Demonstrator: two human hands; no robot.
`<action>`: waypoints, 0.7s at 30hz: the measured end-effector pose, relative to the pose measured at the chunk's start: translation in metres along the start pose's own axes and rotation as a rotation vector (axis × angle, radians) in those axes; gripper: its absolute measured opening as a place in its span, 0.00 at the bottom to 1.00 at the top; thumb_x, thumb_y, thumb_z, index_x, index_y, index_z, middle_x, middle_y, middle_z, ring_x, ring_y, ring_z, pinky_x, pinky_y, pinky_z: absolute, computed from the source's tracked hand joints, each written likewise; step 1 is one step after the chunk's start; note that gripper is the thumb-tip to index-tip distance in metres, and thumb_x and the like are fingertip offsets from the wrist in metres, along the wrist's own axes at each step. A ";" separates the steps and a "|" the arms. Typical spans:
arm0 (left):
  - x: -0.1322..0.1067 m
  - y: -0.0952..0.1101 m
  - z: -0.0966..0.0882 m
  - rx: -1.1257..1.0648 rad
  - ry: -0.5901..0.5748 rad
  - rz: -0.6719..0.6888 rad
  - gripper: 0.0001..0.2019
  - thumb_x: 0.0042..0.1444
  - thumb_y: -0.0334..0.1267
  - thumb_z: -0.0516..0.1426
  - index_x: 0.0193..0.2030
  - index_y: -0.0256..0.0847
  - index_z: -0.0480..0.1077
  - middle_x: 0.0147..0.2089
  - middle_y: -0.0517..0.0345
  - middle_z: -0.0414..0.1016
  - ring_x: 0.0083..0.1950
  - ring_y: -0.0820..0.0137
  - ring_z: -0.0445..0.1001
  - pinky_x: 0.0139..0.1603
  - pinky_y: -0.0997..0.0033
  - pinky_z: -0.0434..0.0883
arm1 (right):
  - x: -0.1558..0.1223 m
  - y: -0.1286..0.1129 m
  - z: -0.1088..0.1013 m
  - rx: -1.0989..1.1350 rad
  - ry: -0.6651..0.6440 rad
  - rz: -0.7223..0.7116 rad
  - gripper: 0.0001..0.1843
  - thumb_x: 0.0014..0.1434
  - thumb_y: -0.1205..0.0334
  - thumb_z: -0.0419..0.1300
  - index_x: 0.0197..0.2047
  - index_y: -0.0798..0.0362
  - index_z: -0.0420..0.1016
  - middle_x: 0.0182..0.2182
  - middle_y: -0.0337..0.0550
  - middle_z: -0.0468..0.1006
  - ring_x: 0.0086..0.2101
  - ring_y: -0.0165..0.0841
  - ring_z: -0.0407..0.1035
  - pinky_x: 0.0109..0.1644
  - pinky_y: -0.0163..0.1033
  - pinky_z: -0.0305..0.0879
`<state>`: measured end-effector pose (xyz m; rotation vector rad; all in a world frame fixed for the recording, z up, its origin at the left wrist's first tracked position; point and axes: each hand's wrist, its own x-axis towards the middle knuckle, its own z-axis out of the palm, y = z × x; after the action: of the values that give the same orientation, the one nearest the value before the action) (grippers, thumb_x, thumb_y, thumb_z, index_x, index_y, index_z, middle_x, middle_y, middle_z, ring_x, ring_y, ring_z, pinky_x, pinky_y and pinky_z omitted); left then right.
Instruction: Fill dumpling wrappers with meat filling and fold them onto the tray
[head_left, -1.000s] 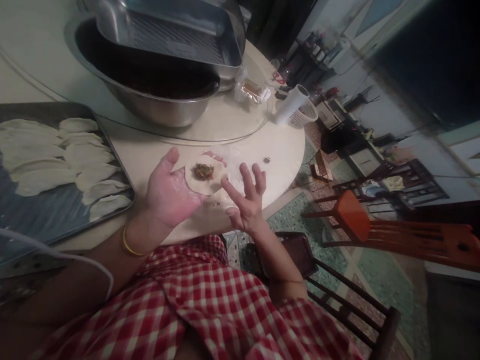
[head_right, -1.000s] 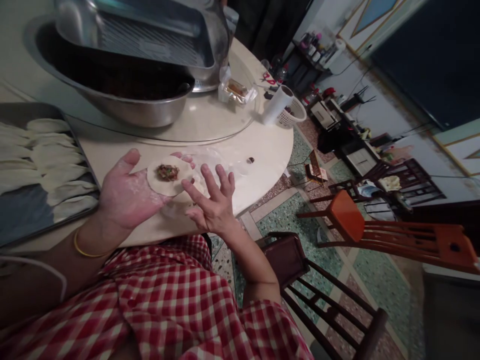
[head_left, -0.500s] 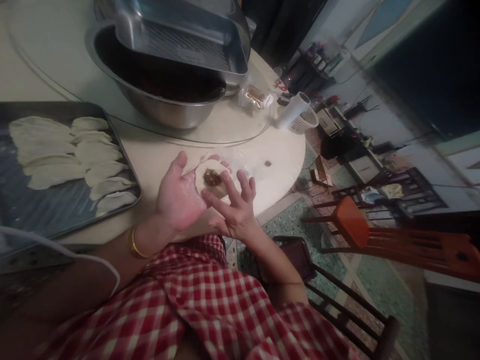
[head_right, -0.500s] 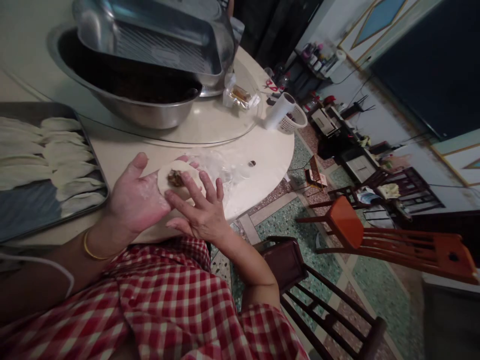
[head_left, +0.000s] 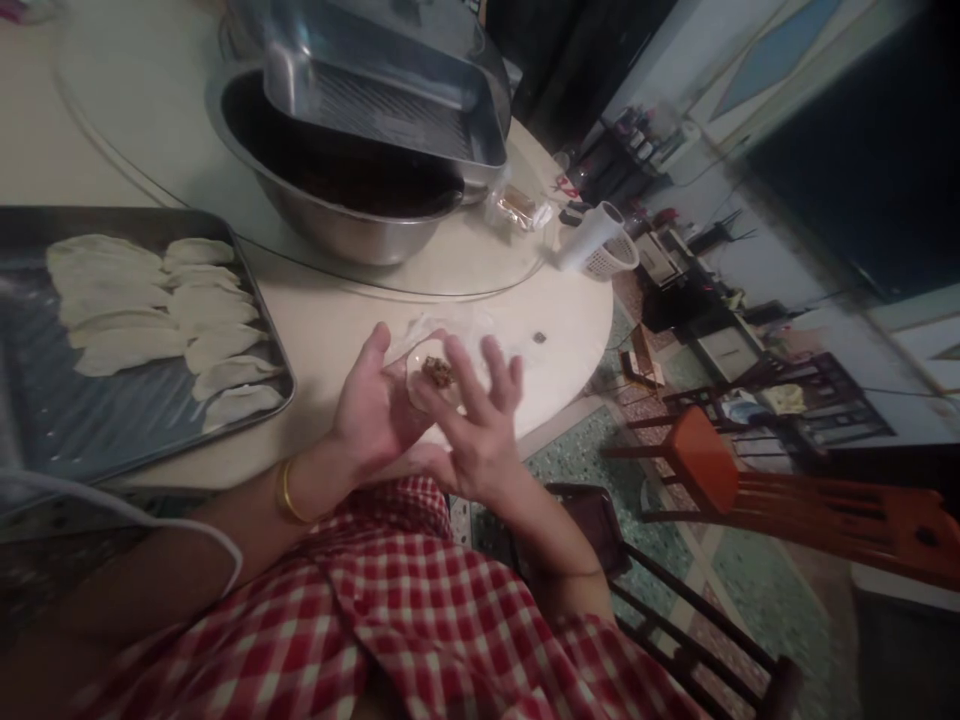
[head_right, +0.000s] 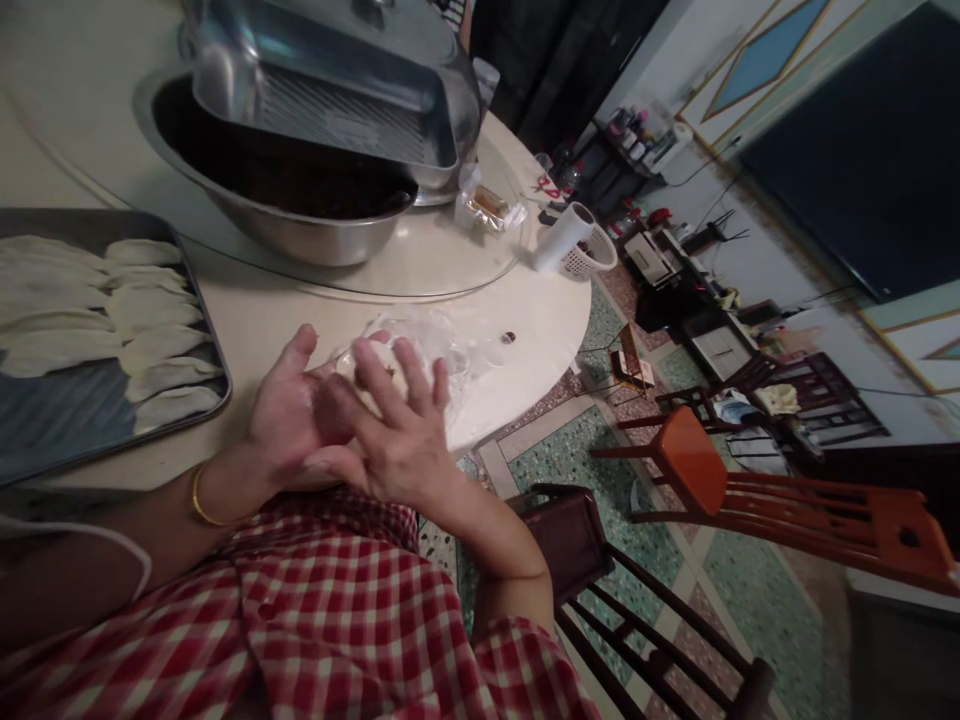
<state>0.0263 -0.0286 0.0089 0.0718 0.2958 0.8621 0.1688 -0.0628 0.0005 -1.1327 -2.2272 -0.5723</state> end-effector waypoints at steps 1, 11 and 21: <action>0.001 0.001 0.000 -0.015 0.043 0.035 0.29 0.64 0.56 0.44 0.61 0.37 0.64 0.44 0.51 0.80 0.48 0.63 0.77 0.54 0.64 0.71 | -0.006 0.012 -0.002 -0.022 0.050 0.057 0.31 0.63 0.38 0.43 0.60 0.44 0.68 0.63 0.43 0.65 0.71 0.44 0.38 0.71 0.60 0.41; 0.008 -0.003 0.010 -0.031 0.198 0.053 0.29 0.63 0.56 0.46 0.57 0.33 0.69 0.44 0.45 0.80 0.51 0.57 0.77 0.58 0.53 0.70 | -0.051 0.138 0.027 -0.221 -0.293 0.751 0.29 0.68 0.50 0.40 0.42 0.50 0.82 0.66 0.50 0.62 0.68 0.52 0.46 0.65 0.69 0.46; 0.006 -0.005 0.006 0.020 0.161 0.011 0.31 0.63 0.55 0.46 0.63 0.33 0.64 0.49 0.43 0.79 0.56 0.56 0.75 0.63 0.53 0.65 | -0.029 0.109 0.008 -0.002 -0.061 0.502 0.30 0.68 0.50 0.37 0.51 0.48 0.78 0.66 0.45 0.61 0.69 0.46 0.41 0.67 0.65 0.47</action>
<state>0.0352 -0.0273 0.0123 0.0233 0.4550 0.8780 0.2701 -0.0150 -0.0118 -1.6525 -1.8804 -0.3290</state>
